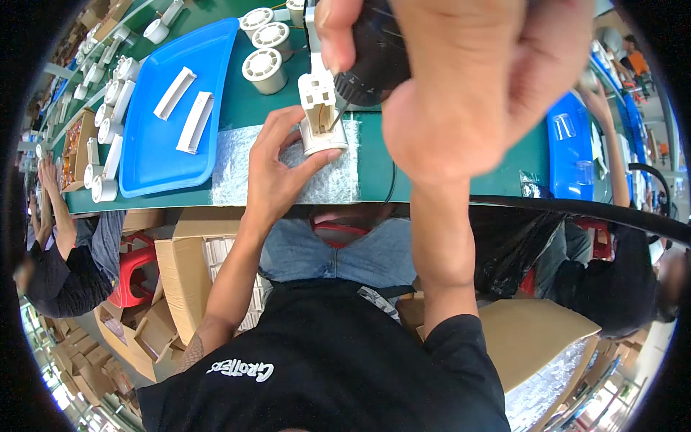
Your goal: Assemble white electrical plugs and components using an electric screwdriver on a factory production line.
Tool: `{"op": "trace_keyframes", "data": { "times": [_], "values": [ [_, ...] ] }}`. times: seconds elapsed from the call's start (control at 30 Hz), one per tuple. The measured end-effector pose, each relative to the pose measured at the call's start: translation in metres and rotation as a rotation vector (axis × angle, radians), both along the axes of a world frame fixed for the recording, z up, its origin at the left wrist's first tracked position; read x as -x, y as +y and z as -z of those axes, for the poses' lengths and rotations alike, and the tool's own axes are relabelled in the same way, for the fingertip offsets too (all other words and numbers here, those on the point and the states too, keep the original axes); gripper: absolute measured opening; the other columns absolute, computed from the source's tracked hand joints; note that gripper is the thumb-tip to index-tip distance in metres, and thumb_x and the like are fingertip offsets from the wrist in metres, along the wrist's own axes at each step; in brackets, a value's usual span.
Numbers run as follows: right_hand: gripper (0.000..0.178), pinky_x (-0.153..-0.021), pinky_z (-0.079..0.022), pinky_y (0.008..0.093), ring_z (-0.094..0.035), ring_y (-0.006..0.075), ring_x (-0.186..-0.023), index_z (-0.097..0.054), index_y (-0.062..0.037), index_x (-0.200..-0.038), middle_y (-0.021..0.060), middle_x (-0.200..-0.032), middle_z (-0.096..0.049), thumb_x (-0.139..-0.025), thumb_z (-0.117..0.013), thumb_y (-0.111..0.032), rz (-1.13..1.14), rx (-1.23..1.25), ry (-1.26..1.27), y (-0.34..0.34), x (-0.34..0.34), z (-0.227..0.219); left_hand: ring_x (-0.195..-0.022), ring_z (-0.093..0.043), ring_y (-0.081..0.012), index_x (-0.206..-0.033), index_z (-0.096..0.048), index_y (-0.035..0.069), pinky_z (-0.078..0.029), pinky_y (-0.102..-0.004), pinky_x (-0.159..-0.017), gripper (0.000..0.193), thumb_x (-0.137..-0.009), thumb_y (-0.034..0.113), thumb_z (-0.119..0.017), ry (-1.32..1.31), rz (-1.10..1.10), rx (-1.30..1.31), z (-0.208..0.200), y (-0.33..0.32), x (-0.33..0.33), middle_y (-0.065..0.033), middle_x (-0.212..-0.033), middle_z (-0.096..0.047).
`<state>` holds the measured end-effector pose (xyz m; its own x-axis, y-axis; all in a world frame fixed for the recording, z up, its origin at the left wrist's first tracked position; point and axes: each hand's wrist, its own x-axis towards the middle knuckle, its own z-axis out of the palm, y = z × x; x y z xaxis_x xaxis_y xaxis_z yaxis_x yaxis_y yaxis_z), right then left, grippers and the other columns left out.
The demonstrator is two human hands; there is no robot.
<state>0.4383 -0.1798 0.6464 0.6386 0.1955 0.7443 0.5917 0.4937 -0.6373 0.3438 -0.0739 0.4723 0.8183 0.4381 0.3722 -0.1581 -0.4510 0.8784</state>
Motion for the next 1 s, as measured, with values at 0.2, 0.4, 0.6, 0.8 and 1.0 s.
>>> {"op": "trace_keyframes", "data": {
  "times": [0.2, 0.4, 0.6, 0.8, 1.0],
  "values": [
    [0.049, -0.053, -0.053, 0.0279, -0.061, 0.0129, -0.056, -0.045, 0.0044, -0.146, 0.0062, -0.074, -0.061, -0.105, -0.065, -0.013, -0.037, -0.001, 0.147, 0.008, 0.011, 0.003, -0.118, -0.068, -0.0269, -0.136, -0.067, 0.005, -0.057, -0.0386, -0.099, 0.063, -0.079, 0.011, -0.093, 0.047, 0.018, -0.002, -0.008, 0.002, 0.003, -0.0123, -0.131, -0.066],
    [0.053, -0.055, -0.054, 0.0289, -0.062, 0.0135, -0.059, -0.043, 0.005, -0.148, 0.0065, -0.078, -0.062, -0.103, -0.067, -0.01, -0.047, -0.019, 0.287, 0.015, 0.015, 0.001, -0.121, -0.067, -0.0254, -0.139, -0.066, 0.006, -0.057, -0.0385, -0.101, 0.065, -0.08, 0.009, -0.092, 0.071, 0.034, -0.027, -0.014, 0.0, 0.0, -0.0119, -0.133, -0.065],
    [0.057, -0.057, -0.054, 0.0299, -0.063, 0.0141, -0.062, -0.04, 0.0055, -0.151, 0.0067, -0.081, -0.062, -0.102, -0.068, -0.006, -0.056, -0.072, 0.409, 0.013, 0.028, -0.008, -0.116, -0.067, -0.0329, -0.137, -0.065, 0.01, -0.054, -0.0413, -0.098, 0.065, -0.077, 0.007, -0.091, 0.029, 0.03, -0.071, -0.016, -0.005, 0.0, -0.0127, -0.129, -0.064],
    [0.055, -0.046, -0.049, 0.0269, -0.057, 0.0126, -0.052, -0.04, 0.0048, -0.153, 0.0076, -0.079, -0.062, -0.107, -0.062, -0.017, -0.217, -0.13, -0.026, -0.02, -0.02, -0.008, -0.116, -0.066, -0.035, -0.138, -0.061, 0.006, -0.053, -0.0413, -0.101, 0.067, -0.077, 0.006, -0.09, 0.015, 0.018, -0.114, -0.006, -0.005, 0.0, -0.0152, -0.13, -0.062],
    [0.031, -0.037, -0.044, 0.0238, -0.054, 0.0112, -0.045, -0.053, 0.0021, -0.131, 0.0061, -0.069, -0.059, -0.107, -0.065, -0.015, 0.043, -0.178, -0.135, -0.011, -0.052, -0.013, -0.116, -0.065, -0.0342, -0.139, -0.056, 0.002, -0.052, -0.0408, -0.102, 0.068, -0.079, 0.006, -0.089, 0.045, 0.053, 0.023, 0.0, -0.002, 0.0, -0.0172, -0.13, -0.062]
  ]
}}
